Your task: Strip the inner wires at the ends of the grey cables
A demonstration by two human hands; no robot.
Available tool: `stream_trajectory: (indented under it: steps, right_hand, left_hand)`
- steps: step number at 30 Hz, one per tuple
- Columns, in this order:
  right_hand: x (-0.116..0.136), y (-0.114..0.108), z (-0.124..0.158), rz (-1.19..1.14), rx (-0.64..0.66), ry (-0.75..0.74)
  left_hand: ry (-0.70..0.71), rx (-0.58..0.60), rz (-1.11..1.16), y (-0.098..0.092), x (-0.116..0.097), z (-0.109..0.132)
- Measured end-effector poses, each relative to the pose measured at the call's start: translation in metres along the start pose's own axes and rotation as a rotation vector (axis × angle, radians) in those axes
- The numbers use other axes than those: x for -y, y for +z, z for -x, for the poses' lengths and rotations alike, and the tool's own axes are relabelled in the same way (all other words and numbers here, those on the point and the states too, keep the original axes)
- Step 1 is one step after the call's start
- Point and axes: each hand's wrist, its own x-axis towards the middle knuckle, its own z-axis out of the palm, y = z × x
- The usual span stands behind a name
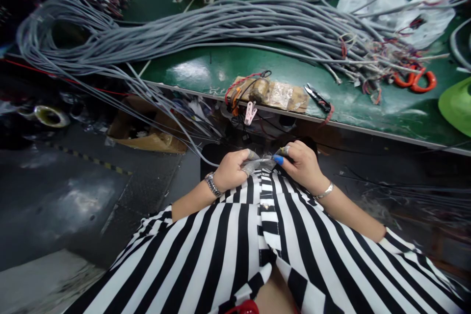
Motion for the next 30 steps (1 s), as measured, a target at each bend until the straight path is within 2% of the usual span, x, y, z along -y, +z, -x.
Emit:
stream_trajectory:
  steps: [3, 8, 10, 12, 17, 20, 26, 28, 30]
  right_hand:
    - [0.0, 0.006, 0.002, -0.182, 0.007, 0.082]
    - [-0.004, 0.025, 0.005, -0.714, 0.053, 0.427]
    - [-0.006, 0.027, 0.004, -0.78, 0.081, 0.489]
    - [-0.007, 0.024, 0.003, -0.656, 0.099, 0.423]
    - [-0.009, 0.001, 0.002, -0.084, 0.057, 0.109]
    - [-0.008, -0.006, 0.002, 0.026, 0.043, 0.016]
    - [-0.003, -0.005, 0.0, -0.043, 0.042, -0.03]
    - [-0.003, 0.0, 0.002, -0.172, 0.027, 0.015]
    - [-0.004, 0.008, 0.004, -0.399, 0.028, 0.134]
  left_hand:
    - [-0.004, 0.004, -0.052, 0.0, -0.001, -0.001]
    - [0.049, 0.029, -0.177, 0.001, -0.003, -0.003]
    - [0.066, 0.026, -0.223, 0.001, -0.002, -0.003]
    - [0.042, 0.027, -0.237, 0.001, -0.002, -0.002]
    - [-0.015, 0.005, -0.171, -0.001, 0.001, -0.001]
    - [-0.011, 0.002, -0.155, 0.0, 0.001, -0.001]
    - [-0.01, -0.005, -0.162, 0.001, 0.001, 0.0]
    - [-0.006, -0.006, -0.161, 0.001, 0.0, 0.0]
    - [0.003, -0.002, -0.156, 0.0, -0.001, 0.0]
